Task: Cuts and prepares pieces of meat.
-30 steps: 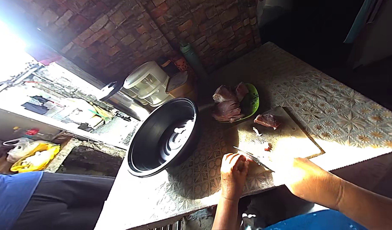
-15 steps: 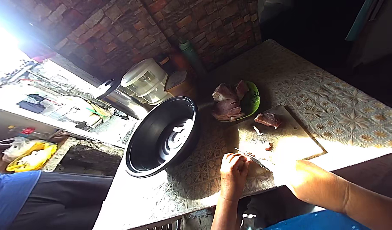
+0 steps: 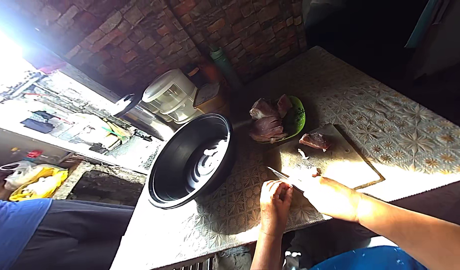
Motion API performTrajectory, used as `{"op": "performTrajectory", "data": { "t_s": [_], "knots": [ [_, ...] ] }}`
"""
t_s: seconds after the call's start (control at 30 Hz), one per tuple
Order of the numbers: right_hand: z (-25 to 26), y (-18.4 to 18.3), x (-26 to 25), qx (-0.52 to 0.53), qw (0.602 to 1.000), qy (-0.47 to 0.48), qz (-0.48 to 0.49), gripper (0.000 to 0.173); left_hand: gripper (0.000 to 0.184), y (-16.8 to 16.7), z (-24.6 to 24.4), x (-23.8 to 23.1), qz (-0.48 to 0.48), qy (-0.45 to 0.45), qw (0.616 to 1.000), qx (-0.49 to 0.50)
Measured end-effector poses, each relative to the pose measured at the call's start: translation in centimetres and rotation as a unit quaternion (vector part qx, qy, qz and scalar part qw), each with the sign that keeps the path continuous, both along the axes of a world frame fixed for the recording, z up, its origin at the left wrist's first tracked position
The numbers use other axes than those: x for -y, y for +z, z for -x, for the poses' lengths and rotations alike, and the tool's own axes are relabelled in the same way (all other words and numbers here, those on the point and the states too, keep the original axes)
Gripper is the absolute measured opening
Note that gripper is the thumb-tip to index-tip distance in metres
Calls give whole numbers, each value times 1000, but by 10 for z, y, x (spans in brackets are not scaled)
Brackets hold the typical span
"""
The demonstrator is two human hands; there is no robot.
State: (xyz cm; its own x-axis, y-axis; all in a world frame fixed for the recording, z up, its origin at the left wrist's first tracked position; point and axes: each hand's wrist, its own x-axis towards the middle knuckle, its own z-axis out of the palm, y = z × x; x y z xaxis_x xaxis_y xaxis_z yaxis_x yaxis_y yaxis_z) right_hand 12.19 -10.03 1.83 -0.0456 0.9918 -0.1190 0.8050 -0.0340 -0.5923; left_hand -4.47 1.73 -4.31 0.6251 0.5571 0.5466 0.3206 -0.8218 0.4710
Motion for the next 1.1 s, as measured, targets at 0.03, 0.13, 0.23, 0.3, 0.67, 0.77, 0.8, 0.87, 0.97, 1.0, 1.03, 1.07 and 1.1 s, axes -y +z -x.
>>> {"op": "performTrajectory", "data": {
  "t_s": [0.03, 0.13, 0.23, 0.3, 0.67, 0.77, 0.8, 0.87, 0.97, 1.0, 1.03, 1.07, 1.1],
  "knots": [
    [-1, 1, 8, -2, 1000, -3, 11, 49, 6, -1, -1, 1, -4, 8, 1000, 4],
    [-3, 1, 37, 5, 999, -27, 19, 49, 5, -3, -3, 2, -11, 22, 1000, 9],
    [-2, 7, 48, 61, 997, -24, 46, 52, 5, -5, -4, 2, -15, 24, 999, 15],
    [0, 15, 43, 63, 995, -25, 74, 54, 6, -5, -4, 2, -14, 19, 1000, 15],
    [-3, 0, 14, 40, 998, -33, 39, 39, 8, 11, 5, -1, 40, 57, 998, 12],
    [-13, -16, 29, 24, 997, -52, -53, 26, 10, 20, 11, -3, 143, 86, 984, 67],
    [-16, -20, 30, 28, 993, -65, -92, 25, 10, 21, 10, -1, 155, 82, 982, 71],
    [-22, -21, 28, 30, 980, -110, -161, 30, 12, 20, 0, 7, 146, 53, 986, 62],
    [-33, -11, 23, -24, 965, -161, -207, 29, 18, 21, -16, 17, 161, 20, 986, 26],
    [-38, -11, 24, -42, 965, -158, -205, 27, 20, 21, -19, 18, 169, 18, 985, 12],
    [-42, -11, 25, -51, 966, -150, -205, 26, 23, 21, -21, 19, 174, 15, 985, 3],
    [-44, -9, 28, -56, 966, -149, -203, 23, 25, 21, -21, 18, 169, 14, 985, -1],
    [-46, -7, 31, -61, 964, -161, -204, 23, 26, 21, -22, 17, 152, 16, 988, -2]
  ]
}}
